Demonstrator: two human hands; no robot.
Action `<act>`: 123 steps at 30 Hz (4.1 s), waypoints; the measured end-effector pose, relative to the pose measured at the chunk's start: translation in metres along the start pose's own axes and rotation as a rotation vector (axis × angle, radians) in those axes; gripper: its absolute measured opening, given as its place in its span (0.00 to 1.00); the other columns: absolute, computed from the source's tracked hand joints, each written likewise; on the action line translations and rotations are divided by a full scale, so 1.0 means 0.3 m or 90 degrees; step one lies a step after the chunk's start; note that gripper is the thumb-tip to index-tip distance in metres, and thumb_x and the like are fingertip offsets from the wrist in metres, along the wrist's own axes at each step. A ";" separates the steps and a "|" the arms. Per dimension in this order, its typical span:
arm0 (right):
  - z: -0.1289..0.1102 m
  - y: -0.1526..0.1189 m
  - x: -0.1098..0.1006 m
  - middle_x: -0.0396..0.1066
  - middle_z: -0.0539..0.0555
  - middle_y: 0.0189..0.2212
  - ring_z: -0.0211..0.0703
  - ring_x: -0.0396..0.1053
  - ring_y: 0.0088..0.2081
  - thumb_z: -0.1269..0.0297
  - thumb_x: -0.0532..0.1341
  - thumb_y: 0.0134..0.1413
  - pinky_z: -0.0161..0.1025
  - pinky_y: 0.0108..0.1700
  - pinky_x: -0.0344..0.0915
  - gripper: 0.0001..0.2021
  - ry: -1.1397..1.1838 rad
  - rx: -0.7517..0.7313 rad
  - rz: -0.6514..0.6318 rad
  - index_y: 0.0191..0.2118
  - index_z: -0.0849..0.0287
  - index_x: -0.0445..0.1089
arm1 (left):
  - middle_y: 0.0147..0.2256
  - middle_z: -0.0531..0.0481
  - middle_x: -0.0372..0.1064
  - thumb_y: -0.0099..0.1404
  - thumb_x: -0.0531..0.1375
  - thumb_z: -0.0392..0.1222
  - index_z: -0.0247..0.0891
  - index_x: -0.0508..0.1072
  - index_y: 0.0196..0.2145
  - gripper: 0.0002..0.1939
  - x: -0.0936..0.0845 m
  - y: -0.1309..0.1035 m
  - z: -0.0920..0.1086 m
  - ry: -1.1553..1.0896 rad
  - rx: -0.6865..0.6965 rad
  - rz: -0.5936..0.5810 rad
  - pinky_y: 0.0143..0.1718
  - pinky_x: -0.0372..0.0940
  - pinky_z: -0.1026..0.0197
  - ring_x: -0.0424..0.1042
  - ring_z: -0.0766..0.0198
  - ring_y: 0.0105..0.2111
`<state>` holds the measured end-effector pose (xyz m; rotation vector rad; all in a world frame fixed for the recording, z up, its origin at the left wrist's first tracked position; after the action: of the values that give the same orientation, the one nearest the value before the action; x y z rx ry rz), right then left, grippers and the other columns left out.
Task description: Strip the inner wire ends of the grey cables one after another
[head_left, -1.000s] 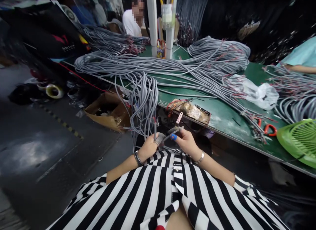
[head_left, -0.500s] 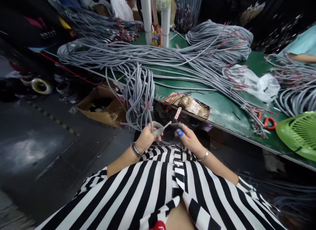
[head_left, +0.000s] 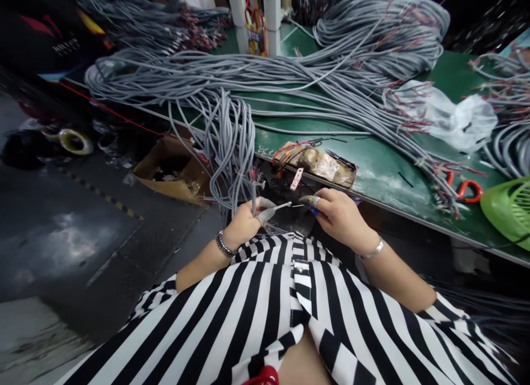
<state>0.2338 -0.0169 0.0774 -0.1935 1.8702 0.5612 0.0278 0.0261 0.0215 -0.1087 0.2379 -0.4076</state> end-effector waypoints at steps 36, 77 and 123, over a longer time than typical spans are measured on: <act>0.004 0.006 0.091 0.68 0.53 0.26 0.41 0.64 0.28 0.64 0.57 0.58 0.37 0.32 0.58 0.06 0.198 0.089 0.002 0.31 0.59 0.66 | 0.26 0.52 0.68 0.61 0.59 0.50 0.33 0.74 0.30 0.16 0.011 -0.007 0.058 0.119 0.045 -0.083 0.31 0.60 0.66 0.64 0.67 0.27; 0.005 -0.011 0.028 0.62 0.53 0.25 0.41 0.58 0.28 0.69 0.58 0.54 0.38 0.31 0.53 0.07 0.005 0.004 0.026 0.26 0.58 0.61 | 0.35 0.45 0.76 0.62 0.61 0.47 0.31 0.76 0.38 0.15 0.037 -0.008 0.027 0.045 0.075 -0.120 0.38 0.67 0.63 0.73 0.62 0.34; -0.003 -0.032 0.166 0.72 0.55 0.30 0.43 0.68 0.32 0.67 0.56 0.58 0.38 0.34 0.63 0.04 0.155 0.127 0.132 0.34 0.57 0.68 | 0.25 0.50 0.72 0.56 0.66 0.48 0.31 0.74 0.30 0.15 0.072 0.014 0.015 -0.029 0.044 -0.143 0.30 0.65 0.65 0.69 0.67 0.26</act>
<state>0.2187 -0.0190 0.0291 0.0674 2.1857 0.5039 0.0499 0.0214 0.0206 -0.0771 0.1670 -0.6362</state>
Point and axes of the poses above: each hand's wrist, its own y-axis towards the middle knuckle, its own x-axis out of the palm, z = x × y, the point moved 5 cm from there along y, towards the middle knuckle
